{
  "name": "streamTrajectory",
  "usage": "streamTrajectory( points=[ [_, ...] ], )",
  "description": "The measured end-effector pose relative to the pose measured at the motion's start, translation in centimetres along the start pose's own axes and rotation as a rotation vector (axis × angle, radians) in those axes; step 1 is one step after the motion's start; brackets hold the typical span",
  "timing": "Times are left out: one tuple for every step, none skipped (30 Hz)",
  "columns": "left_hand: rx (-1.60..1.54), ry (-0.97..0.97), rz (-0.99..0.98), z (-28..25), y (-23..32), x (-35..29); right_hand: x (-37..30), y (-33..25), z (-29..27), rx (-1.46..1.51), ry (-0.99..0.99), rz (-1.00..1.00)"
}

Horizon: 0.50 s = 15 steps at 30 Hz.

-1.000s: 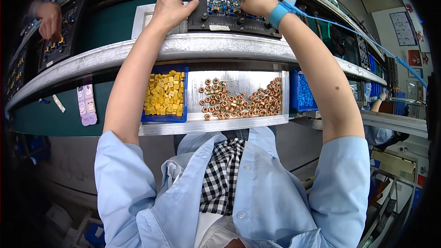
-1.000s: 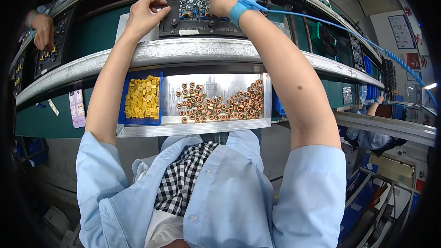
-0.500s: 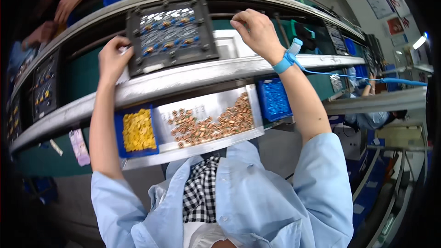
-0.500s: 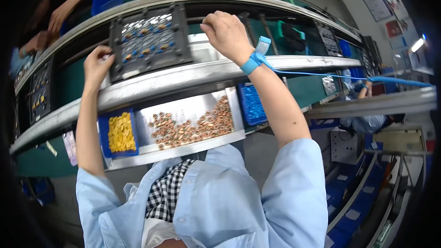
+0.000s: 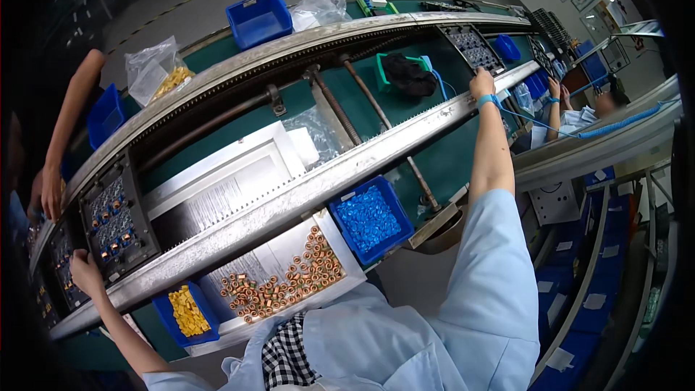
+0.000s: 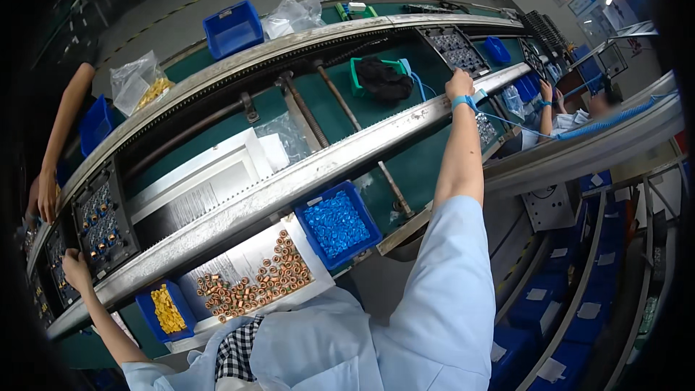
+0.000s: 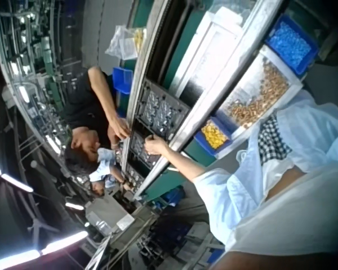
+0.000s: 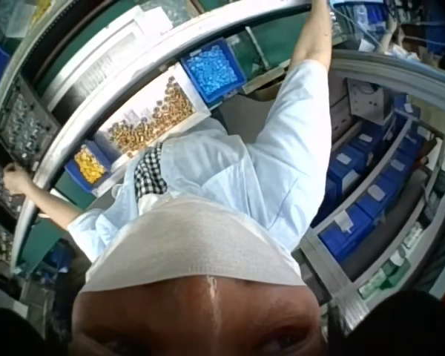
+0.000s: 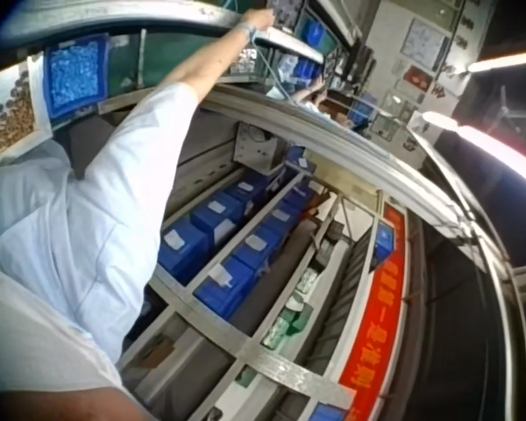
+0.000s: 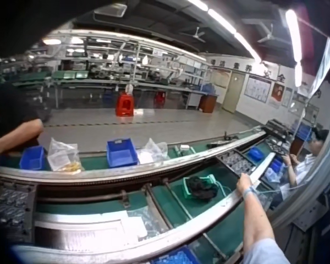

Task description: The person assembles circuit boards on an assembly line by picking yellow electronic components, blue components, and toroidal coils from bins and trays and inserting them into the boards by hand.

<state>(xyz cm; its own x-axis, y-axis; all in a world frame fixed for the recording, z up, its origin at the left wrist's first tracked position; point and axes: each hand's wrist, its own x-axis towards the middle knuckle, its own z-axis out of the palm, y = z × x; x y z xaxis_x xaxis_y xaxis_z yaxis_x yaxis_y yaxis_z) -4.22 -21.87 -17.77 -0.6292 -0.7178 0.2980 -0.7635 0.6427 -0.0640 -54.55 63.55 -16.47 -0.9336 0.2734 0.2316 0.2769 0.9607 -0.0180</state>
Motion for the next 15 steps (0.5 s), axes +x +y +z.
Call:
streamTrajectory(
  points=[
    [-0.043, 0.104, 0.055, -1.0, 0.4, -0.2, 0.5, 0.1, 0.5, -0.044, -0.010, 0.011],
    [-0.084, 0.208, 0.109, -1.9, 0.9, -0.5, 1.0, 0.0, 1.0, -0.088, -0.020, 0.020],
    [-0.075, 0.212, 0.105, -2.9, 1.8, -0.6, 1.5, -0.4, 1.1, -0.079, -0.024, 0.015],
    [-0.230, 0.189, 0.148, -5.8, 7.4, -2.3, 1.6, -0.4, 0.9, -0.083, -0.043, 0.041],
    [-0.381, 0.165, 0.182, -8.6, 11.8, -4.6, 1.5, -0.9, 0.2, -0.086, -0.062, 0.059],
    [-0.533, 0.137, 0.217, -11.0, 15.9, -6.4, 1.4, -1.4, -0.4, -0.090, -0.082, 0.078],
    [-0.680, 0.115, 0.245, -12.1, 16.3, -6.9, 1.4, -1.6, -0.8, -0.087, -0.100, 0.092],
    [-0.797, 0.109, 0.446, -13.8, 19.8, -8.3, 2.0, -1.0, -1.1, -0.043, -0.162, 0.093],
    [-0.862, -0.045, 0.495, -15.3, 22.8, -9.8, 2.6, -0.2, -1.2, 0.000, -0.227, 0.100],
    [-0.915, -0.139, 0.642, -15.9, 25.2, -11.3, 2.5, -0.2, -1.4, -0.006, -0.233, 0.102],
    [-0.968, -0.237, 0.793, -15.9, 27.6, -12.7, 2.2, 0.0, -1.5, 0.035, -0.293, 0.027],
    [-1.037, -0.377, 0.903, -16.0, 30.3, -14.4, 1.5, 0.2, -1.5, 0.076, -0.357, -0.044],
    [-1.039, -0.426, 1.066, -15.8, 31.8, -15.9, 0.5, -1.2, -1.6, 0.110, -0.316, -0.131],
    [-1.072, -0.503, 1.176, -15.1, 33.6, -17.3, -1.2, -2.8, -1.8, 0.137, -0.273, -0.212],
    [-1.088, -0.506, 1.299, -14.1, 35.3, -18.7, -3.5, -5.1, -2.6, 0.140, -0.286, -0.226]
  ],
)
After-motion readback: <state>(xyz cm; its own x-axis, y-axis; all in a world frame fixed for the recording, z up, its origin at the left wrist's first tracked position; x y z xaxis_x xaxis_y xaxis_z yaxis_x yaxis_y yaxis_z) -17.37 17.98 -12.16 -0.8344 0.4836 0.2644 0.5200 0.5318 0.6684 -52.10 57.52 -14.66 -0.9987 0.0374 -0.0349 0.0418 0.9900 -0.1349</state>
